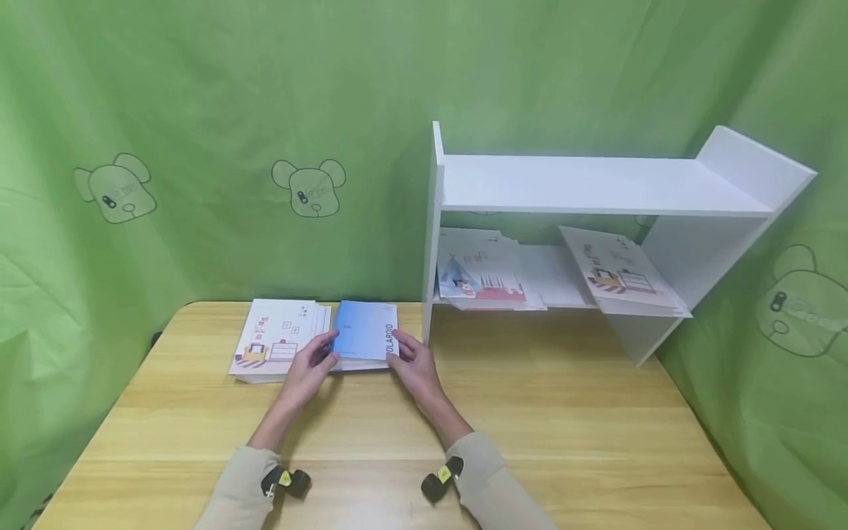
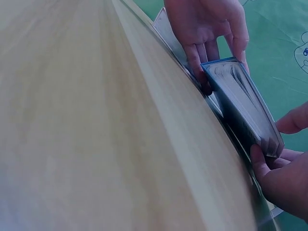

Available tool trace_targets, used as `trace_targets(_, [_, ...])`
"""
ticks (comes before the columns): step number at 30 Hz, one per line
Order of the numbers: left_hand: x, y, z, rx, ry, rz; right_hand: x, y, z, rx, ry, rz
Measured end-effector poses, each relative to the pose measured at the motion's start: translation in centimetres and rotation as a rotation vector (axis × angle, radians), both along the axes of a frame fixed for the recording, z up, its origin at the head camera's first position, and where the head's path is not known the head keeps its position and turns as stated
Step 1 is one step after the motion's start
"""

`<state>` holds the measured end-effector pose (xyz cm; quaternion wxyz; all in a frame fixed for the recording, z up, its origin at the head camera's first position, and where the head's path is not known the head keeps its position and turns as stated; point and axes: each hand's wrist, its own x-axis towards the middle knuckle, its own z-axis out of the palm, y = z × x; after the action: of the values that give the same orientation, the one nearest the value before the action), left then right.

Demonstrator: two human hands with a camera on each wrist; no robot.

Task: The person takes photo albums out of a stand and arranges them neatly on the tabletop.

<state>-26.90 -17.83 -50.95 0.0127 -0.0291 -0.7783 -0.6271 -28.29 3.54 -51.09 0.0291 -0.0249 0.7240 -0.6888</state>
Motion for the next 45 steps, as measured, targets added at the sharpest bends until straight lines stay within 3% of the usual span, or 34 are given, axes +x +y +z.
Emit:
trace_targets(4, [0.1, 0.1, 0.2, -0.004, 0.007, -0.018, -0.4, -0.1, -0.9, 0.007, -0.008, -0.027])
trace_targets(12, [0.1, 0.1, 0.3, -0.028, -0.006, -0.046, -0.5, -0.2, -1.1, 0.046, -0.019, -0.077])
trace_targets(24, [0.5, 0.0, 0.1, -0.016, -0.047, -0.074, -0.3, -0.3, -1.1, 0.048, -0.018, -0.066])
trace_targets(34, [0.2, 0.0, 0.0, -0.025, -0.017, -0.085, -0.1, -0.1, -0.8, 0.157, 0.012, -0.05])
trace_targets(40, [0.4, -0.1, 0.5, -0.009, 0.012, -0.097, 0.3, 0.2, -0.1, 0.177, 0.029, -0.015])
trace_targets(45, [1.1, -0.1, 2.1, 0.026, -0.001, -0.105, 0.5, 0.4, 0.4, 0.219, 0.029, 0.012])
